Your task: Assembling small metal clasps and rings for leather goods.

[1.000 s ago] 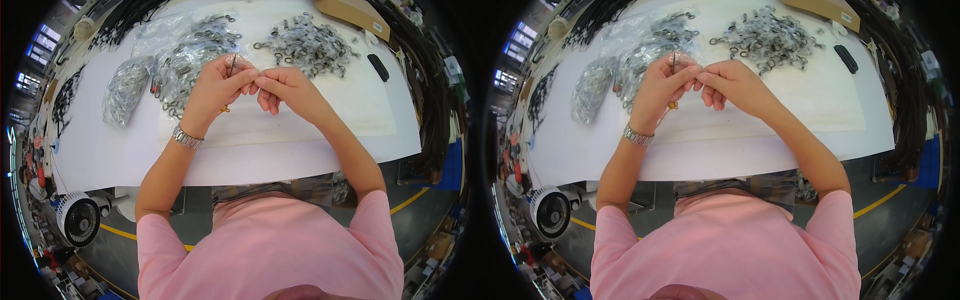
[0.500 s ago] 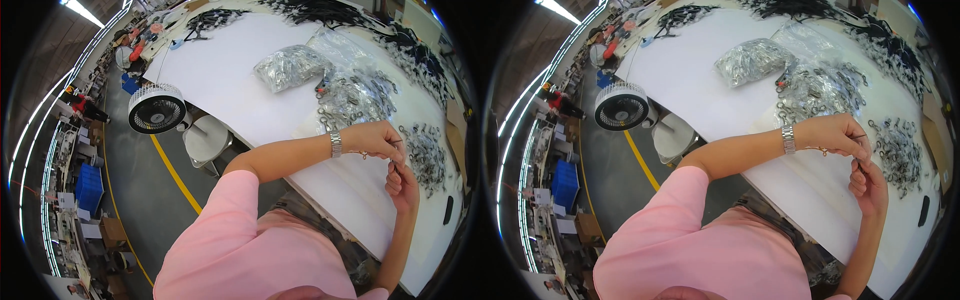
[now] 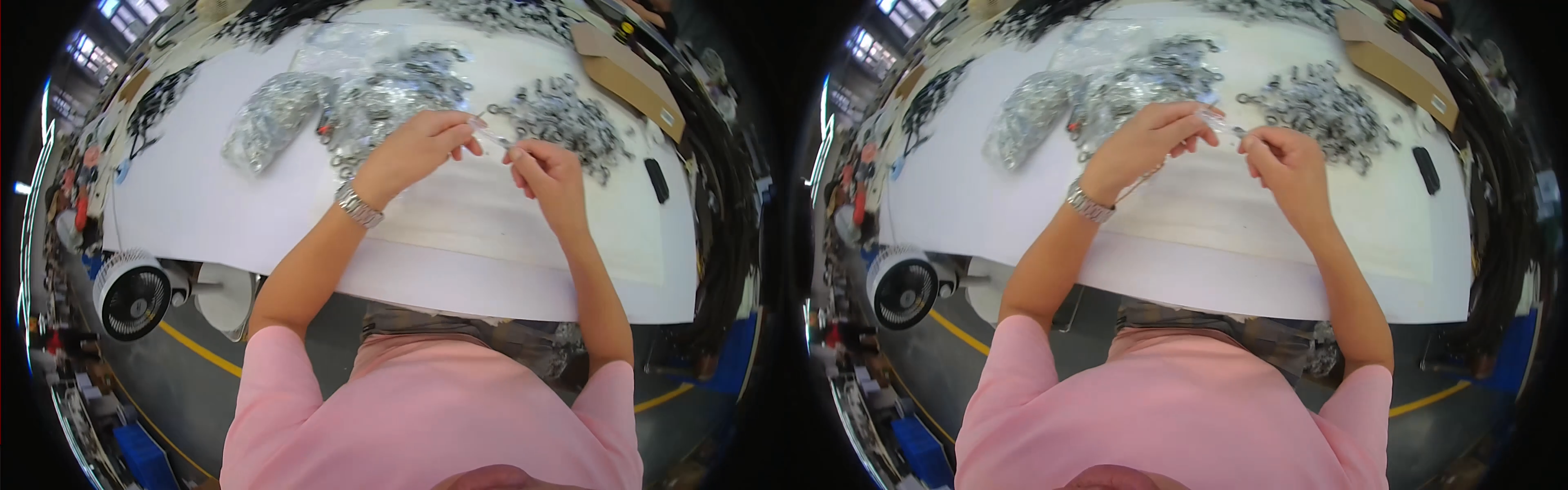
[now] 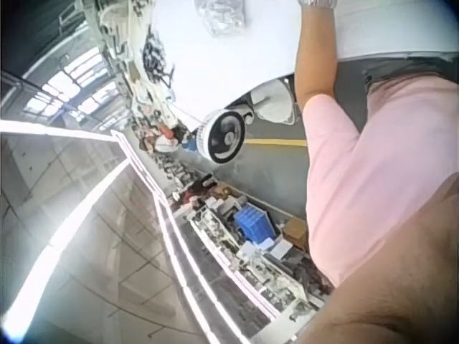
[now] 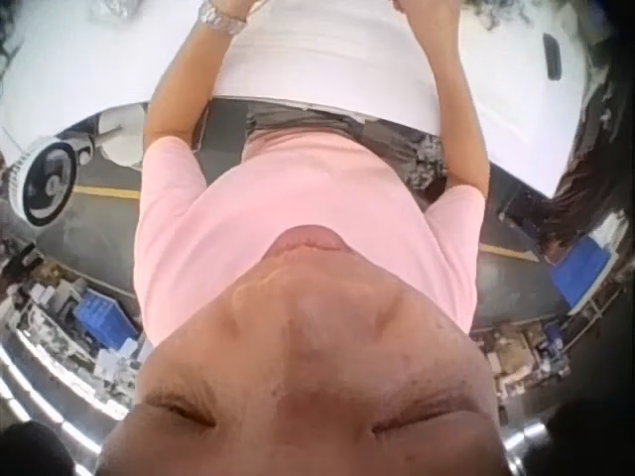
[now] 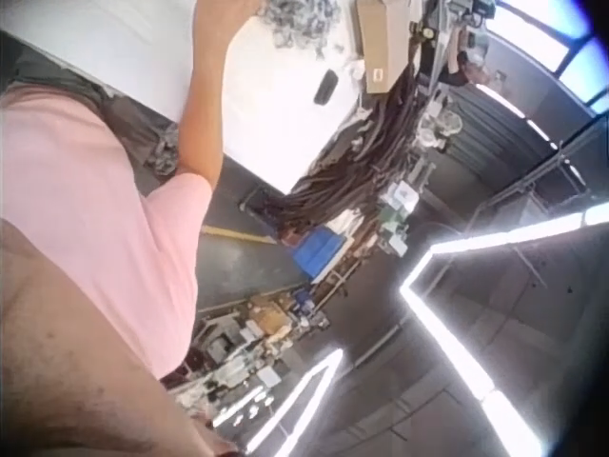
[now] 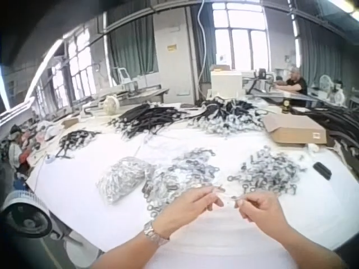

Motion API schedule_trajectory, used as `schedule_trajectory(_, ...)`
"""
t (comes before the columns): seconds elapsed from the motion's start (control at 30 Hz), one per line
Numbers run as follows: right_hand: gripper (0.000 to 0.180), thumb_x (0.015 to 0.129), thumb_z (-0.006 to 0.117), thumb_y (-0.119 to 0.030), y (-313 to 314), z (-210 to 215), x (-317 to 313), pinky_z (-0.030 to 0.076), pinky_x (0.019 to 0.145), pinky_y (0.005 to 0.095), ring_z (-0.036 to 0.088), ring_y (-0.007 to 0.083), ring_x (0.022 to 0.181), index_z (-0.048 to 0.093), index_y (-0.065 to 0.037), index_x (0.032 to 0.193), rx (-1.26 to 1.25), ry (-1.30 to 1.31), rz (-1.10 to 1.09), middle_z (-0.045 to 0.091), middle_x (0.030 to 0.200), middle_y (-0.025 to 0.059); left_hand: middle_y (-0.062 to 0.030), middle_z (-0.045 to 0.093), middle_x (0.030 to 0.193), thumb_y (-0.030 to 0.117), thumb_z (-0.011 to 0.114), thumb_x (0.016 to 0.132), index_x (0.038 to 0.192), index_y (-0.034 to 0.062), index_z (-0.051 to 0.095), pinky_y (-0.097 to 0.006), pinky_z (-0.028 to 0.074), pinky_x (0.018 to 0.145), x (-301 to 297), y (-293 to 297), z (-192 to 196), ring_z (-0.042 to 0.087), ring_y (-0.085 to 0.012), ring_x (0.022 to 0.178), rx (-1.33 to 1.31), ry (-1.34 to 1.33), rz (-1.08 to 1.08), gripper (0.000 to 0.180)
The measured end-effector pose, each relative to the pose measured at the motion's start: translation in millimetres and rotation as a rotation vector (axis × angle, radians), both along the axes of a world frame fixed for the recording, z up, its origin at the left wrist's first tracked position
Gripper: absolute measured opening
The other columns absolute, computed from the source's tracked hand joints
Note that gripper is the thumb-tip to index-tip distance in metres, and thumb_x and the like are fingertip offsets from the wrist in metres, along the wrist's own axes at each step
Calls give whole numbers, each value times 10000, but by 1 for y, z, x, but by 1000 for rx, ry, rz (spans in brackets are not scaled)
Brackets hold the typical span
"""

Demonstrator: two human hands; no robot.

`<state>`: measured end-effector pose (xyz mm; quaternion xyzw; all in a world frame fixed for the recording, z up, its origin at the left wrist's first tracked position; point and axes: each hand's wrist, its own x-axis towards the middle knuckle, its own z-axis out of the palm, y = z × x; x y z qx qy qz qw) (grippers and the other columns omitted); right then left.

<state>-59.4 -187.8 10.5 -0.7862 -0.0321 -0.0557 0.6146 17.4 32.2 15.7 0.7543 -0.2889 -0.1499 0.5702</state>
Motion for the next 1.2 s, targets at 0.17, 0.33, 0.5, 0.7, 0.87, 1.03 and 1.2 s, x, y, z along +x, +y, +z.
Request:
schedule_trajectory(0.17, 155, 913, 657, -139, -2, -11, -3, 468, 557, 374, 607, 242, 573, 695, -17, 825, -452, -352, -175, 630, 651, 109, -83, 716, 942, 201, 498, 1082, 1356, -24, 613, -215, 425, 641, -11, -13, 5, 514, -67, 722, -140, 270, -144, 373)
schedule_trajectory(0.33, 180, 909, 660, -151, 1, -18, -4, 482, 570, 432, 643, 317, 621, 643, -45, 765, -542, -502, -231, 652, 692, 127, -82, 708, 921, 193, 488, 1087, 1159, -4, 624, -217, 423, 621, -15, -26, -11, 521, -65, 707, -219, 424, -224, 250)
schedule_trajectory(0.5, 158, 917, 642, -124, -1, -13, -6, 487, 537, 416, 640, 295, 605, 596, -86, 771, -711, -672, -180, 623, 664, 90, -64, 686, 877, 191, 497, 1087, 992, 39, 603, -219, 425, 613, -20, -33, -18, 523, -66, 697, -243, 502, -216, 209)
schedule_trajectory(0.7, 109, 864, 714, -81, 1, -26, -3, 497, 515, 382, 654, 267, 608, 654, -59, 953, -793, -747, -164, 638, 705, 67, -38, 652, 838, 169, 486, 1091, 978, 33, 617, -214, 414, 602, -24, -29, -17, 502, -63, 671, -185, 478, -160, 220)
schedule_trajectory(0.87, 110, 803, 676, -111, 0, -24, -5, 516, 547, 387, 666, 264, 647, 573, -80, 822, -828, -763, -127, 626, 709, 58, -26, 619, 808, 145, 482, 1088, 953, 24, 609, -208, 388, 585, -29, -32, -19, 493, -61, 658, -260, 470, -107, 221)
schedule_trajectory(1.03, 106, 805, 675, -113, 2, -23, -9, 519, 561, 381, 667, 266, 649, 576, -80, 826, -849, -817, -154, 628, 712, 58, -20, 614, 803, 133, 499, 1082, 918, 35, 597, -207, 366, 561, -30, -38, -23, 485, -53, 652, -292, 469, -55, 214)
schedule_trajectory(1.2, 94, 822, 659, -100, 0, -25, -5, 522, 572, 388, 673, 268, 656, 568, -79, 817, -816, -795, -119, 636, 718, 68, -10, 604, 800, 137, 525, 1075, 1011, 14, 641, -204, 346, 537, -21, -30, -29, 466, -52, 617, -330, 544, -65, 181)
